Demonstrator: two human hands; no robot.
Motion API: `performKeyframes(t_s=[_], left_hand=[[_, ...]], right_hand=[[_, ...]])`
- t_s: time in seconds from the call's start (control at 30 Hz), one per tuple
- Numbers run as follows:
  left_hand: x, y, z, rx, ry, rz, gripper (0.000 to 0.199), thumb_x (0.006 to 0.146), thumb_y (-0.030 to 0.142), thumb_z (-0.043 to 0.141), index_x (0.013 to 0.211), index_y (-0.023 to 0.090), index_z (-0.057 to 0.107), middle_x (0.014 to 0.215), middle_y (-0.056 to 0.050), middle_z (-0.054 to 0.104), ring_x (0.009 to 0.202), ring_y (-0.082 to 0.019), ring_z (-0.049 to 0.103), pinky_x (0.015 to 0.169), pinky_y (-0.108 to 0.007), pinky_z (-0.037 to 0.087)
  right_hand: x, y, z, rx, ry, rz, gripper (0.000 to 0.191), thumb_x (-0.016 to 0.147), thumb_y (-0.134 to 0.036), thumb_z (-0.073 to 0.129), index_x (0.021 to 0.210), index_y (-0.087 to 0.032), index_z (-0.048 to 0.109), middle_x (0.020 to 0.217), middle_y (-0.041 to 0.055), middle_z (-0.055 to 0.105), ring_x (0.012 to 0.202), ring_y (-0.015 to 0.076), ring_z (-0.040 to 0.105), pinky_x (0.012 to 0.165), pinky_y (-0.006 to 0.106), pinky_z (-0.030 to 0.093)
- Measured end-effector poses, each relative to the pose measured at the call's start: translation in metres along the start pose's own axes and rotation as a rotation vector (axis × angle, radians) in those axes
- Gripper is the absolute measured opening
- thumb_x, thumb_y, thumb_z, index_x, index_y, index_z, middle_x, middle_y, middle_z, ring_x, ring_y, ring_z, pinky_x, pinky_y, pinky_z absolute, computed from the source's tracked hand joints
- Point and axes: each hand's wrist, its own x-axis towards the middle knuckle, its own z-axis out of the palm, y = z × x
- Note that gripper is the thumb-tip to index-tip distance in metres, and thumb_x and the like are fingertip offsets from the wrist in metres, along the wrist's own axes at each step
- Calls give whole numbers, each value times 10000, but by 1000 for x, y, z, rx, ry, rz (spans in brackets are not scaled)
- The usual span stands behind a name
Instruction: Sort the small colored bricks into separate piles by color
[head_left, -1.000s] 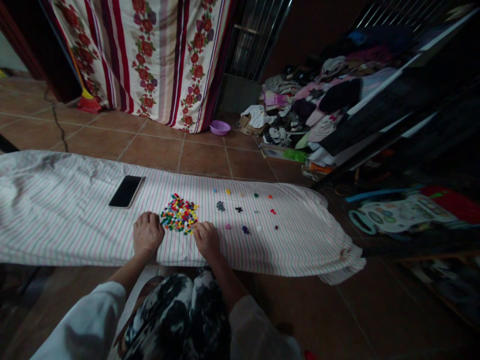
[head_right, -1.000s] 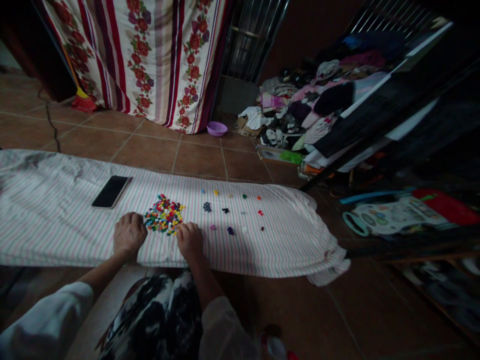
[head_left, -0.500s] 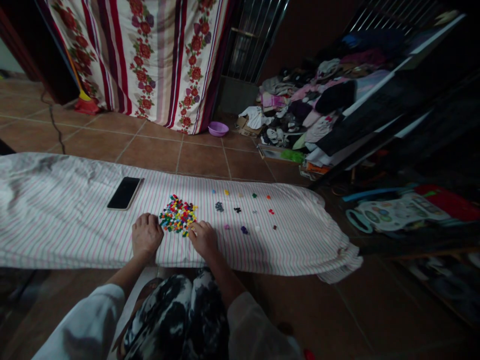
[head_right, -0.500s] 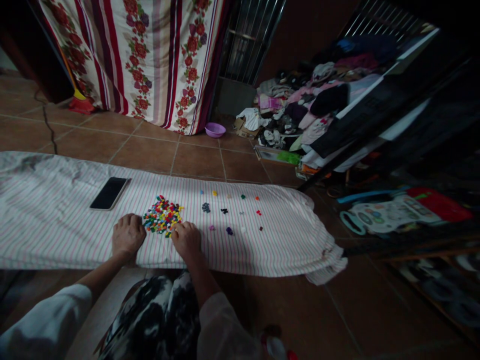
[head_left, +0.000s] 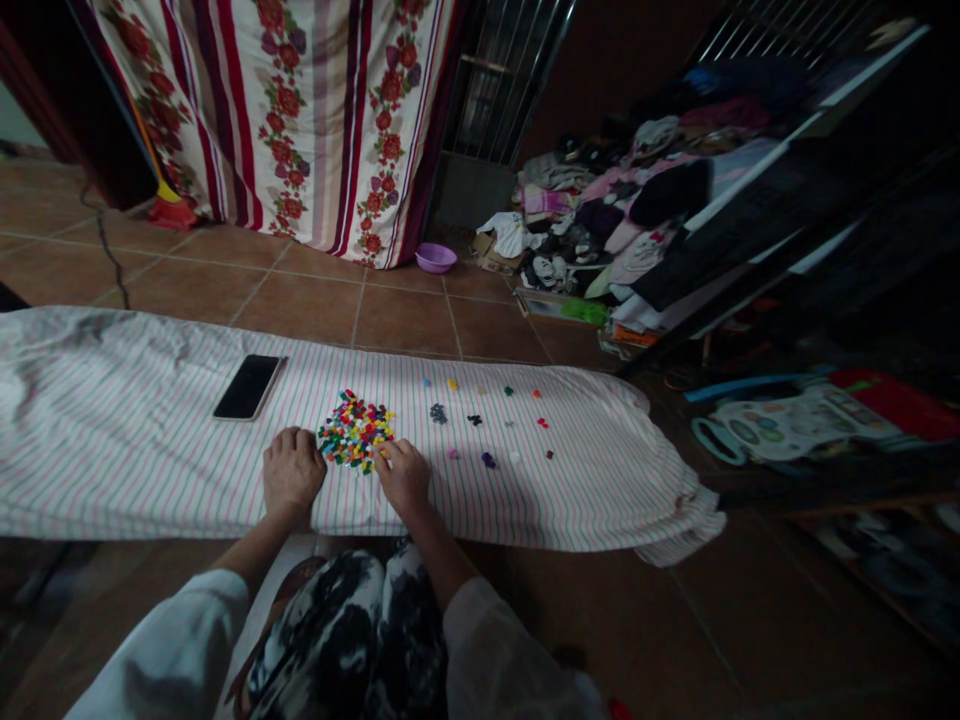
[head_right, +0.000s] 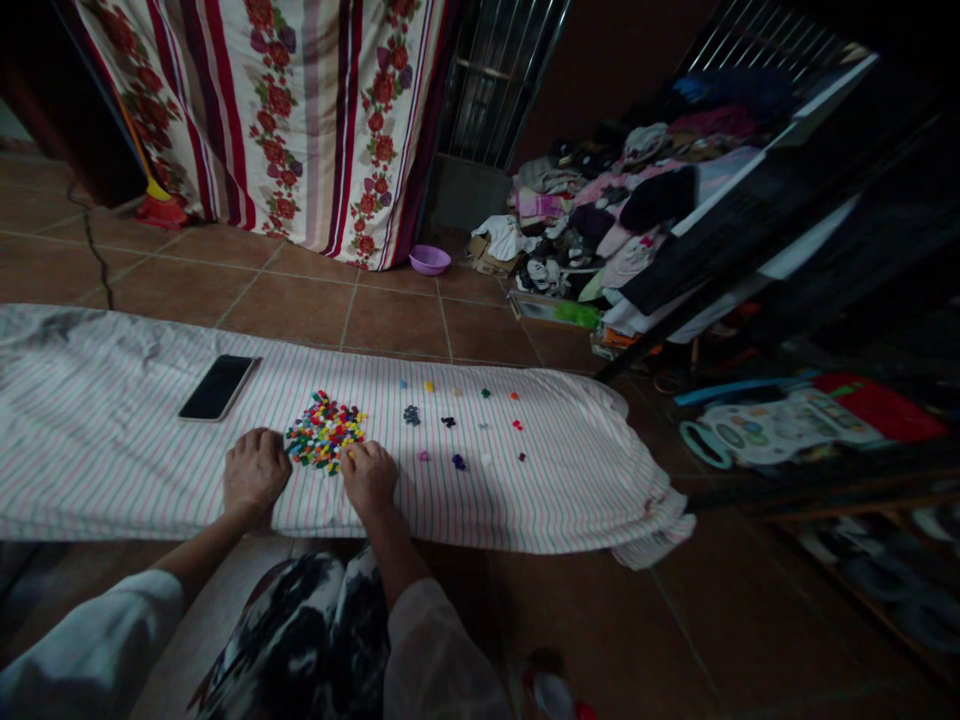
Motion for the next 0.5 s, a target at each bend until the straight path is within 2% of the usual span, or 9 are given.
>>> performKeyframes(t_s=[0.2,0.5], left_hand=[[0,-1,2,23,12,9,201,887,244,403,976,159,562,1055,-130,577,1028,-278,501,808,-383,354],[0,1,-2,29,-12,-4,213,891,254,396,976,158,566,1067,-125,586,1027,-278,515,808,-386,368]], right_hand=[[2,1,-1,37,-25,18,149,899,-237,580,945,-260,720,859,7,698,784,139,635,665,218,397],[0,8,-5,203,-22,-2,158,908,-211,544,968,-229,690,928,15,707,852,134,656,758,209,462]])
